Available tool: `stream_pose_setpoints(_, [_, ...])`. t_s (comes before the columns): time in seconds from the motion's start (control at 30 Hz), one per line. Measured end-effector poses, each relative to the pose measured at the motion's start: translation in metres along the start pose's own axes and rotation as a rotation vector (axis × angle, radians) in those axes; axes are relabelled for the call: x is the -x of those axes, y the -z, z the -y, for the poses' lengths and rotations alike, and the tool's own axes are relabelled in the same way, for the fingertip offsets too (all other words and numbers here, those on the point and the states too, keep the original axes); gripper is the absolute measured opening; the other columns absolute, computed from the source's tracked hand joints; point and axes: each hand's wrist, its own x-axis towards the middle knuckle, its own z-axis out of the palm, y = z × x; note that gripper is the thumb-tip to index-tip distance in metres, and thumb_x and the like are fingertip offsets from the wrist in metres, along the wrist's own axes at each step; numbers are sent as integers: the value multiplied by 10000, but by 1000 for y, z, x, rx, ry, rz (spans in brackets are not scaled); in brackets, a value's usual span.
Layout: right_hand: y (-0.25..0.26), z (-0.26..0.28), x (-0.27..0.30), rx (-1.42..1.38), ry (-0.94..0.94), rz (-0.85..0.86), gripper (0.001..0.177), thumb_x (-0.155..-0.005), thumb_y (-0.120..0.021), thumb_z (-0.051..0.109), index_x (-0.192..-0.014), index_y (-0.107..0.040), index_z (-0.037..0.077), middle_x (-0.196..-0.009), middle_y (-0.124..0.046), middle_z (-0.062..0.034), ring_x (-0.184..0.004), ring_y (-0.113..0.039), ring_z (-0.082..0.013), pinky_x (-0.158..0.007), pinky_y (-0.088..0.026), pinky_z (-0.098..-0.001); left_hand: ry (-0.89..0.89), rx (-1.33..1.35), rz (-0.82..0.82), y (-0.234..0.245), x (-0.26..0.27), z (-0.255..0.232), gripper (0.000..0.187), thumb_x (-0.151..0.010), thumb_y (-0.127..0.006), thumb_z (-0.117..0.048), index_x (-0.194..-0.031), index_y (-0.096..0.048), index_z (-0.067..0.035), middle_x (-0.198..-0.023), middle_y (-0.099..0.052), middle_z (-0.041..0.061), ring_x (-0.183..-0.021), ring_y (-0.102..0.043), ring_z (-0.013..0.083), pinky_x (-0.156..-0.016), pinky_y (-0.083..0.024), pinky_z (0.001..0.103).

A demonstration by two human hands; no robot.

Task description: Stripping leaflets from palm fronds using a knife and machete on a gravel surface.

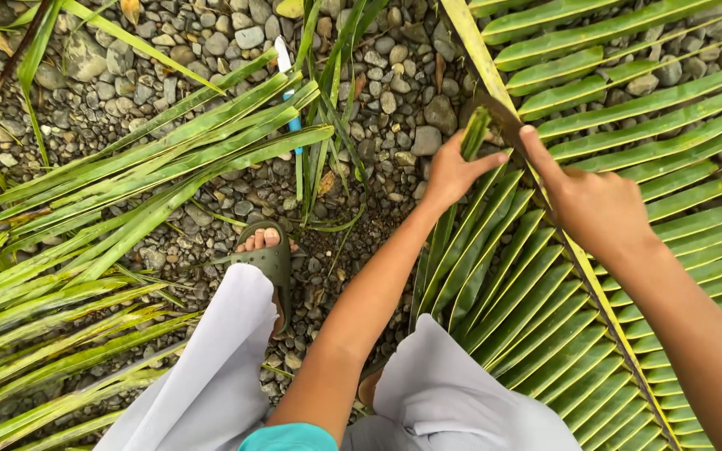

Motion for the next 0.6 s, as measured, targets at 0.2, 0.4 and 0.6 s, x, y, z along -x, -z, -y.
stream_pose_setpoints(0.2, [-47,-2,10,-55,-12,-222,830,-986,-560,261,-1699,-135,268,-660,-651,-45,-437,-596,-272,-398,-487,-428,-261,-160,-188,-23,13,17,635,-749,-745,-481,-1154,-651,-1,-1098,-673,162,-1026,-654,337,-856,-520,423])
stream_pose_setpoints(0.4, [-70,4,4,10,-17,-293,1074,-751,-620,112,-1702,-150,277,-662,-635,-21,-479,-638,-304,-404,-476,-441,-439,-97,-380,-36,22,28,193,-801,-772,-250,-875,-673,-102,-784,-691,44,-690,-629,204,-663,-478,341])
stream_pose_setpoints(0.6, [-74,-1,7,-29,-30,-507,767,-1021,-617,276,-1696,-254,261,-699,-621,-14,-509,-618,-283,-418,-466,-453,-291,223,-352,-44,18,43,187,-811,-799,-231,-923,-707,-113,-837,-738,-15,-749,-640,71,-718,-534,258])
